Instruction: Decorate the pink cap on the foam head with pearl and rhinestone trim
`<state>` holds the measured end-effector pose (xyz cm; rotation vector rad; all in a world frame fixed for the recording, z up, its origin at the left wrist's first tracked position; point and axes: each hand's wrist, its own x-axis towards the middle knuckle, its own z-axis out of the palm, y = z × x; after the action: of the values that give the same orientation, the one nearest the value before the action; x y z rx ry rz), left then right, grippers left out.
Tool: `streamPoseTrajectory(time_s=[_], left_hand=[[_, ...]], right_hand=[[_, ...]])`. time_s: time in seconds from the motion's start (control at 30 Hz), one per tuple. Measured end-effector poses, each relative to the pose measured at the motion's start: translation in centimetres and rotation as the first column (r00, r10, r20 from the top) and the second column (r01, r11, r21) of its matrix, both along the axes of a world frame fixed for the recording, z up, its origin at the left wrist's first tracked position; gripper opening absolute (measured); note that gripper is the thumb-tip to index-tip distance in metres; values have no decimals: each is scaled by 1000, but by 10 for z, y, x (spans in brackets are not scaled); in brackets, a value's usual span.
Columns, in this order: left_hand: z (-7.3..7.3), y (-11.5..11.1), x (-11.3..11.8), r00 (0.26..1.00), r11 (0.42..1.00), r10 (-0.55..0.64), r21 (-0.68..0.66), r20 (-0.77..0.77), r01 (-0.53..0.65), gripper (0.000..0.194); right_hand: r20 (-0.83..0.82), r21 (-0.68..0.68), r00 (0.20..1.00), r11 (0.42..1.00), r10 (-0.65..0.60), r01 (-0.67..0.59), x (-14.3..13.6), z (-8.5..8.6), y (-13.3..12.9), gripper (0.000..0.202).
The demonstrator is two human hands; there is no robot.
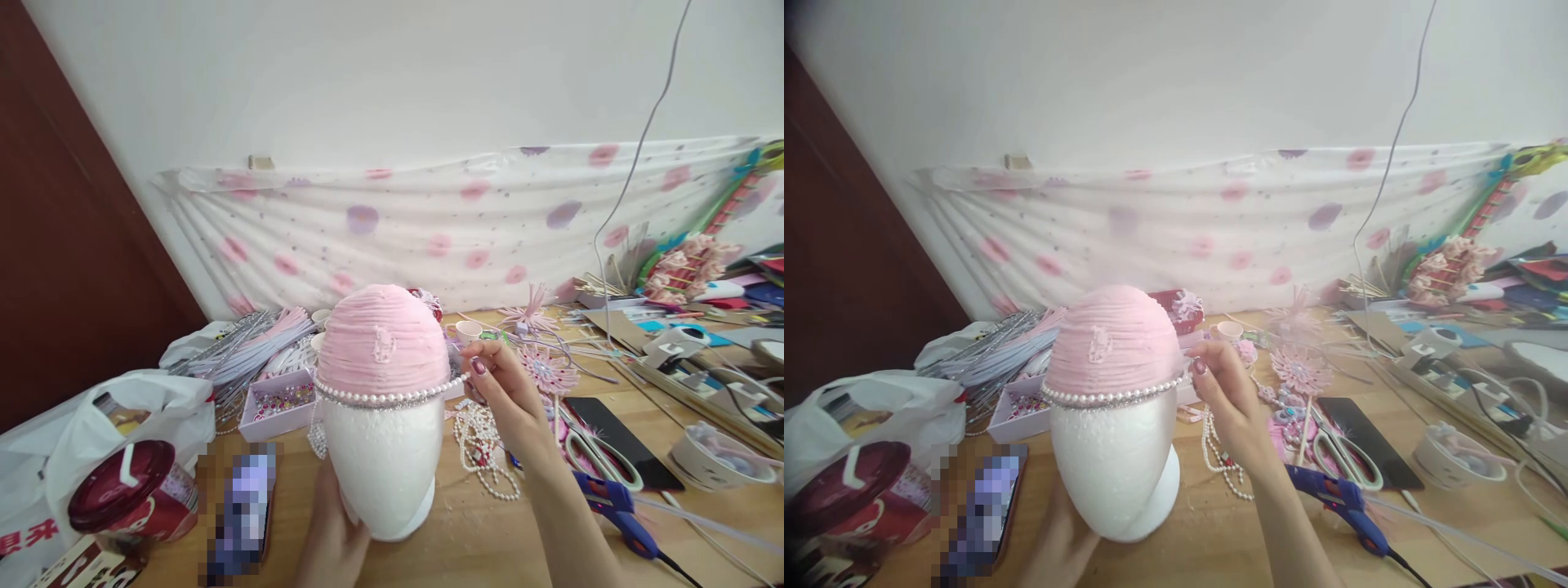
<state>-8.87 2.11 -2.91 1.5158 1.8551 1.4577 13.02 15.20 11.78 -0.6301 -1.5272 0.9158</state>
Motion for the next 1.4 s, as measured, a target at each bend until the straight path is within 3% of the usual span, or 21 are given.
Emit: streamPoseTrajectory(time_s=[0.07, 0.17, 0.23, 0.3, 0.37, 0.5, 0.57, 0.67, 0.77, 0.97, 1.23, 1.4], left_hand=[[8, -11, -18, 993, 997, 69, 10, 100, -71, 64], [40, -24, -30, 948, 963, 215, 114, 235, -246, 56], [69, -26, -20, 947, 901, 247, 309, 207, -303, 51], [94, -21, -1, 968, 838, 219, 484, 123, -251, 45], [108, -10, 18, 976, 824, 214, 530, 35, -200, 48], [105, 15, 39, 955, 843, 270, 509, -123, -172, 116], [100, 22, 43, 952, 876, 274, 443, -135, -189, 130], [101, 26, 47, 974, 912, 219, 365, -53, -186, 126], [112, 25, 48, 985, 931, 161, 320, 68, -175, 113], [124, 26, 24, 973, 966, 0, 252, 231, -60, 99], [124, 29, 8, 964, 958, -102, 286, 245, 29, 92], [117, 35, -4, 979, 954, -106, 295, 177, 50, 95]], right_hand=[[-39, -29, 999, 999, 23, -25, -3, -5, 2, 21], [-60, -2, 996, 998, 63, -63, -7, -10, 6, 20], [-74, 22, 994, 996, 86, -84, -9, -13, 8, 18], [-97, 28, 991, 995, 93, -91, -10, -15, 10, 16], [-120, 21, 989, 997, 83, -81, -11, -17, 11, 16], [-146, -25, 989, 999, 35, -39, -12, -19, 14, 23], [-140, -48, 990, 999, 12, -19, -13, -19, 16, 26], [-128, -55, 992, 998, -11, 4, -13, -18, 18, 29], [-123, -48, 992, 999, -13, 8, -13, -18, 19, 31], [-132, -95, 986, 989, 100, -113, -12, -24, 18, 32], [-126, -118, 967, 965, 220, -235, -18, -17, 14, 35], [-130, -171, 976, 966, 175, -196, -20, -14, 14, 38]])
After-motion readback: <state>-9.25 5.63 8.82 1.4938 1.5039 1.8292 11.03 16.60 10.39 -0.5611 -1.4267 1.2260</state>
